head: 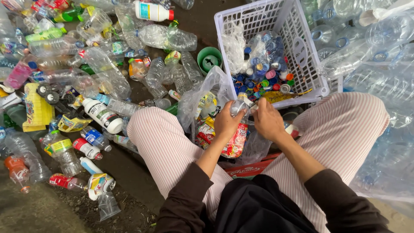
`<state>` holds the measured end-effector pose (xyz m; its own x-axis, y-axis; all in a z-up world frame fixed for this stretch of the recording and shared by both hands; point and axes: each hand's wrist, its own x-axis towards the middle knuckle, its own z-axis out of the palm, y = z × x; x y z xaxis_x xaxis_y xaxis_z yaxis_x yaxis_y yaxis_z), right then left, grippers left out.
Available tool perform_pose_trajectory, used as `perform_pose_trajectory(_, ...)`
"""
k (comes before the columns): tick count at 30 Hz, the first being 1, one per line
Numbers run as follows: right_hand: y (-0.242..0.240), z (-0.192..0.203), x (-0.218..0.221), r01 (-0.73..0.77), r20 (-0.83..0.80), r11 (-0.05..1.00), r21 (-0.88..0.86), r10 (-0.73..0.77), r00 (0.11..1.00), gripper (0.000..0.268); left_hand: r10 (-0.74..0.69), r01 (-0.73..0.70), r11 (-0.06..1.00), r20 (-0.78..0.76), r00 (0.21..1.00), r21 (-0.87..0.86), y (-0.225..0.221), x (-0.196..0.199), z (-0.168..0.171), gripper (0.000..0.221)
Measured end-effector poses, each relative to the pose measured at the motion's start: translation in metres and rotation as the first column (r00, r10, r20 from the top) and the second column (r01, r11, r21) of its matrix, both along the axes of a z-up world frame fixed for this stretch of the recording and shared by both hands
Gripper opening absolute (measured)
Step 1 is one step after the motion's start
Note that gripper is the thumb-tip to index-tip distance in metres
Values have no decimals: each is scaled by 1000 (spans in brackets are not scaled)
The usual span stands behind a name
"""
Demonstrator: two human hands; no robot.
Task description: The person sits on the ground surrounded by plastic waste and uses a knife to cut labels and caps off various plastic bottles. They place the cut pieces into a white basket and the cleaned bottles into a plastic bag.
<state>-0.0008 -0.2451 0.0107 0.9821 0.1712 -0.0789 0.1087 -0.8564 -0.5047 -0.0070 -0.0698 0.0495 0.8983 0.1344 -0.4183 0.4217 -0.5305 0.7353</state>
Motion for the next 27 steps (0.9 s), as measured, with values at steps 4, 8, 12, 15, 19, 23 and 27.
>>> perform_pose_trajectory(4,7,3,-2,-23,71,943,-332,49,996,28,-85,87,992,-24,996,90,-8,1,11,57)
perform_pose_trajectory(8,4,-13,4,-5,266,872,-490,155,952,26,-110,115,982,-43,993,149,-8,9,6,55)
perform_pose_trajectory(12,-9,-20,26,-11,442,847,-531,289,849,33,-120,124,984,-41,992,128,13,18,18,57)
perform_pose_trajectory(15,-19,-29,35,-63,533,849,-525,386,753,26,-174,182,969,-60,983,169,27,24,22,56)
perform_pose_trajectory(19,-25,-31,30,-148,415,883,-445,350,840,27,-154,154,988,-54,987,6,33,21,11,58)
perform_pose_trajectory(23,-21,36,19,-32,-301,962,271,117,947,29,-106,96,989,-90,990,-109,32,8,16,65)
perform_pose_trajectory(27,-25,13,31,130,-336,926,356,-3,942,36,-120,113,988,-53,991,-106,28,7,30,65)
